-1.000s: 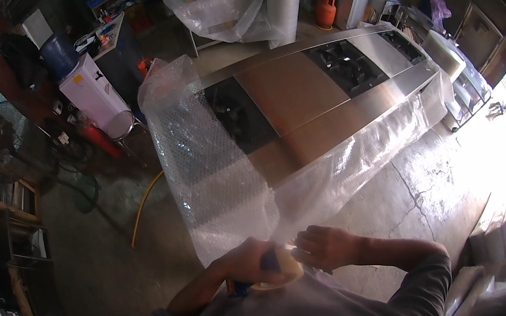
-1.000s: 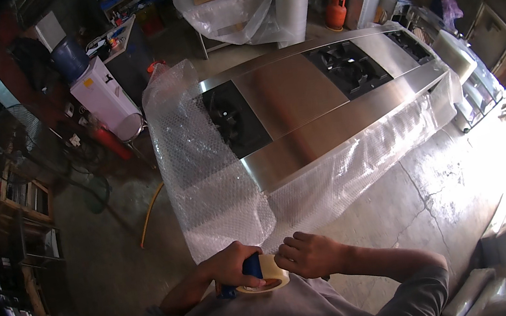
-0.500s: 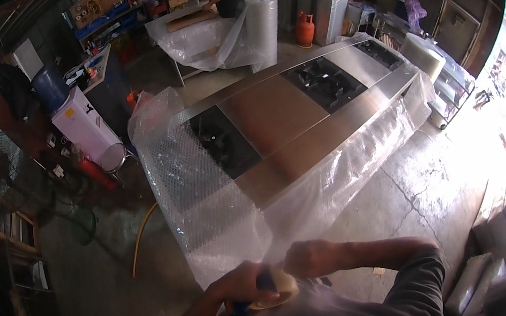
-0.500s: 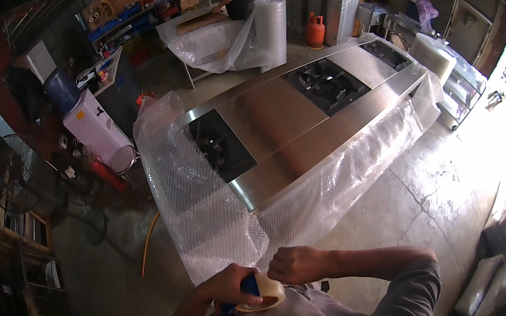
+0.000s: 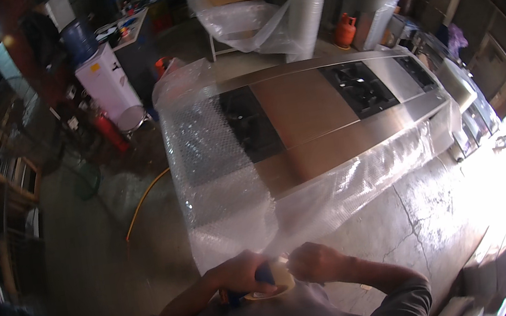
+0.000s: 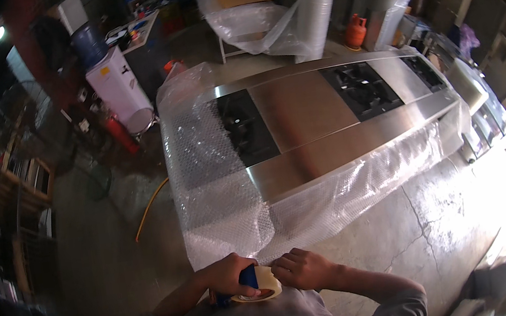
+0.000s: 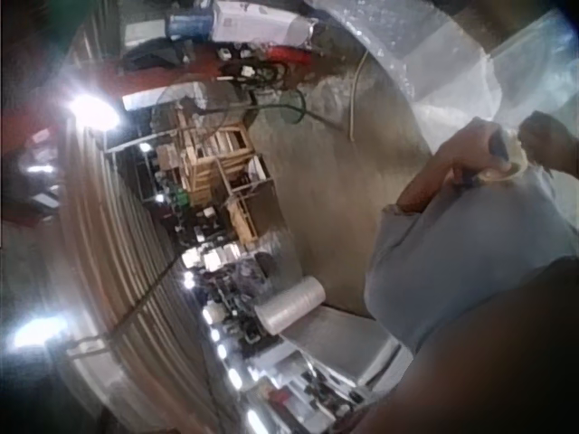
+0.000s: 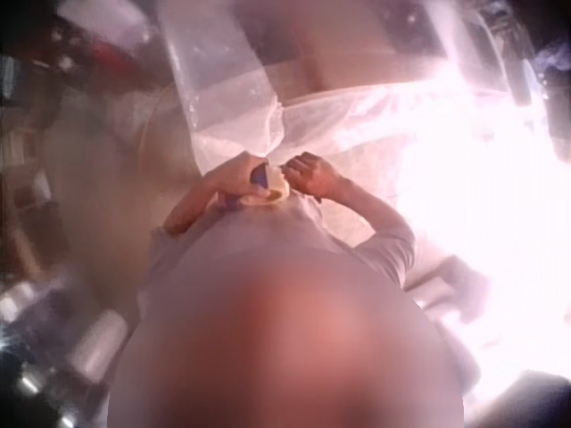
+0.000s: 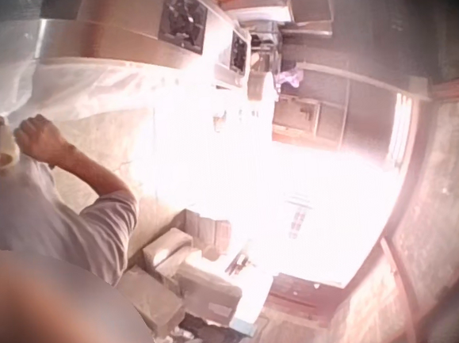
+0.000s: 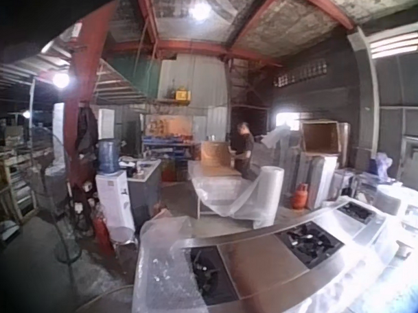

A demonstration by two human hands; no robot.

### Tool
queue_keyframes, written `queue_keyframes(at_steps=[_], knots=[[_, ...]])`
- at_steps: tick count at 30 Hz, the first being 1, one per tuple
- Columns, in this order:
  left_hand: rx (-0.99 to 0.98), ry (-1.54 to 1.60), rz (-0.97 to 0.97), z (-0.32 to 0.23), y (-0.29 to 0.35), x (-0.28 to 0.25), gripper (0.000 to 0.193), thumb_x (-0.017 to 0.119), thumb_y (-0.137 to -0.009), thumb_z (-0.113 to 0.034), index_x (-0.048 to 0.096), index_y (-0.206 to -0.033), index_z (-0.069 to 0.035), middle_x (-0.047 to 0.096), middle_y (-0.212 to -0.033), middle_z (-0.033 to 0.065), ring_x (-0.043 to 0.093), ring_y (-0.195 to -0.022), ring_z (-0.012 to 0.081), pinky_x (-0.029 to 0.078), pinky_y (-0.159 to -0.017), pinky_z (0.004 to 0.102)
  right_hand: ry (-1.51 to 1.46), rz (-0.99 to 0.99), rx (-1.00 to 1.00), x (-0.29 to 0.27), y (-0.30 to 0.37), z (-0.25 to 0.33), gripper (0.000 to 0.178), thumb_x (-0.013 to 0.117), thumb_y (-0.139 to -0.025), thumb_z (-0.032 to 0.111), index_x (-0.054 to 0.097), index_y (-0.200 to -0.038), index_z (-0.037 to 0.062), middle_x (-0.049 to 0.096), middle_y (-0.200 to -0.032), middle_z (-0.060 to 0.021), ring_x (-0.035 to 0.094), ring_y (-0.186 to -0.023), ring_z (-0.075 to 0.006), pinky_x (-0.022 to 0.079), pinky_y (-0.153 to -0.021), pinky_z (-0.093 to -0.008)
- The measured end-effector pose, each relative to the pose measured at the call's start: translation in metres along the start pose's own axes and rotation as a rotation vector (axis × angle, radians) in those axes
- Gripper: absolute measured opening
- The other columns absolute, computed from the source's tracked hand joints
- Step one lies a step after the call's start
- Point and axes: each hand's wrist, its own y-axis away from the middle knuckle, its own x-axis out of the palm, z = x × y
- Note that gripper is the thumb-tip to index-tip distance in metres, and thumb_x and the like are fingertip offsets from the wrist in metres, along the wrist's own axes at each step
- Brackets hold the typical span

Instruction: The person wraps a large stainless steel appliance with bubble wrap and secures it using a tape dispenser. They repeatedly pull tape, press it onto the bubble wrap, and smooth the wrap over the appliance surface.

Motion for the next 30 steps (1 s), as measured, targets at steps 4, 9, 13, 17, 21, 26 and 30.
queue_keyframes(at_steps=[4, 9, 13, 17, 21, 26, 30], knots=[[-0.008, -0.024, 0.018, -0.001, -0.001, -0.001, 0.068, 0.088, -0.071, -0.047, 0.071, -0.112, 0.005, 0.075, -0.091, 0.0178, 0.074, -0.081, 0.0252, 0.057, -0.076, 0.0357, 0.099, 0.060, -0.004, -0.003, 0.000, 0.007, 0.025, 0.070, -0.079, 0.016, 0.063, -0.100, 0.0043, 0.066, -0.092, -0.0087, 0.070, -0.078, -0.0224, 0.057, -0.072, -0.0339], [-0.021, -0.044, 0.026, 0.000, 0.000, 0.001, 0.067, 0.087, -0.072, -0.048, 0.071, -0.111, 0.004, 0.076, -0.090, 0.0172, 0.074, -0.080, 0.0257, 0.057, -0.075, 0.0360, 0.097, 0.101, 0.003, -0.007, -0.005, 0.010, 0.023, 0.071, -0.078, 0.017, 0.062, -0.096, 0.0057, 0.064, -0.088, -0.0080, 0.069, -0.076, -0.0222, 0.056, -0.071, -0.0342], [-0.008, -0.108, 0.009, 0.001, 0.000, 0.006, 0.067, 0.088, -0.072, -0.049, 0.071, -0.110, 0.004, 0.076, -0.090, 0.0169, 0.074, -0.080, 0.0249, 0.058, -0.077, 0.0354, -0.018, 0.067, -0.003, -0.009, -0.009, 0.007, 0.021, 0.074, -0.076, 0.020, 0.061, -0.089, 0.0085, 0.062, -0.084, -0.0061, 0.067, -0.073, -0.0233, 0.056, -0.071, -0.0372], [0.019, -0.023, 0.022, 0.002, 0.003, 0.010, 0.065, 0.089, -0.070, -0.045, 0.071, -0.111, 0.001, 0.077, -0.090, 0.0152, 0.075, -0.081, 0.0213, 0.059, -0.078, 0.0352, -0.062, 0.050, -0.013, -0.008, -0.008, 0.009, 0.021, 0.076, -0.076, 0.020, 0.060, -0.086, 0.0103, 0.059, -0.079, -0.0036, 0.065, -0.074, -0.0243, 0.055, -0.074, -0.0401], [0.068, 0.023, 0.035, 0.002, 0.008, 0.013, 0.060, 0.089, -0.067, -0.039, 0.070, -0.108, 0.001, 0.075, -0.082, 0.0174, 0.077, -0.074, 0.0264, 0.060, -0.072, 0.0364, -0.175, 0.012, 0.045, -0.008, -0.005, 0.015, 0.025, 0.077, -0.069, 0.015, 0.063, -0.087, 0.0066, 0.056, -0.077, -0.0027, 0.058, -0.065, -0.0208, 0.049, -0.067, -0.0369], [0.050, -0.009, 0.014, 0.002, 0.013, 0.013, 0.068, 0.088, -0.062, -0.035, 0.070, -0.114, 0.004, 0.076, -0.084, 0.0188, 0.077, -0.075, 0.0295, 0.060, -0.073, 0.0360, -0.134, 0.066, 0.146, -0.011, 0.001, 0.027, 0.023, 0.077, -0.071, 0.015, 0.059, -0.083, 0.0065, 0.055, -0.073, -0.0055, 0.061, -0.066, -0.0239, 0.052, -0.069, -0.0380], [0.078, 0.003, -0.008, 0.006, 0.015, 0.014, 0.074, 0.087, -0.060, -0.033, 0.068, -0.120, 0.005, 0.077, -0.090, 0.0182, 0.077, -0.078, 0.0279, 0.060, -0.074, 0.0353, -0.185, -0.020, 0.202, -0.004, 0.007, 0.031, 0.021, 0.075, -0.071, 0.011, 0.058, -0.081, 0.0057, 0.053, -0.071, -0.0062, 0.058, -0.063, -0.0241, 0.052, -0.066, -0.0371]])
